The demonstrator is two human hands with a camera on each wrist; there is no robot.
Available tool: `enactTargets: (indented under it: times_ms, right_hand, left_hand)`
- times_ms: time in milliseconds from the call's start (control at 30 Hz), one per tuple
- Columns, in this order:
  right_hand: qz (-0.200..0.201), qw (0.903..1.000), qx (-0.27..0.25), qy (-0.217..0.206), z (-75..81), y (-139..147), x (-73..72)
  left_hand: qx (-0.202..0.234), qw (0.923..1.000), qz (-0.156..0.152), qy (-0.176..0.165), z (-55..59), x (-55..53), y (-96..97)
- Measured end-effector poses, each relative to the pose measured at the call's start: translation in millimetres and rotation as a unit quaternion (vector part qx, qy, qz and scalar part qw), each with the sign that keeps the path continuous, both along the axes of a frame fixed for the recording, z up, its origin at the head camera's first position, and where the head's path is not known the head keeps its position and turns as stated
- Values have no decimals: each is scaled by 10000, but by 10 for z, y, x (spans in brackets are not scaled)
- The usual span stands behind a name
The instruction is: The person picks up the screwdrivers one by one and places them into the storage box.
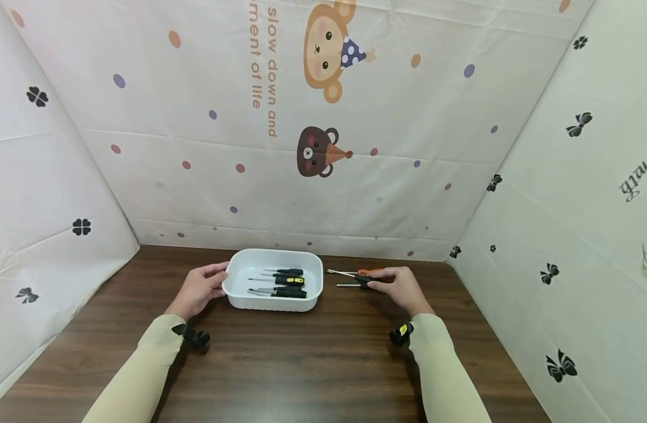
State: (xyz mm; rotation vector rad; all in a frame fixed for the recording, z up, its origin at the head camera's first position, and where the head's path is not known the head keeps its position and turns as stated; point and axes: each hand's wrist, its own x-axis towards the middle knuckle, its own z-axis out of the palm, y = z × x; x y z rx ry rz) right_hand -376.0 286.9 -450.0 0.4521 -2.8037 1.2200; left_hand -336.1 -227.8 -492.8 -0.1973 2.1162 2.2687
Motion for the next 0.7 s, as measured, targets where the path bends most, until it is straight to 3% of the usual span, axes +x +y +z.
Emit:
enactTargets:
  times_ms: [233,500,700]
  right_hand:
    - [166,9995,-246,-136,115,-176,-19]
    - [437,9967,-676,46,137,-399,-31]
    - [558,9960,-692,-4,160,-577,-19]
  left_hand:
    - [58,10000,-39,-21,10,-11,-3]
    - [-46,10000,36,-13,0,-25,14]
    - [-134,9999,61,-66,-9,-7,22]
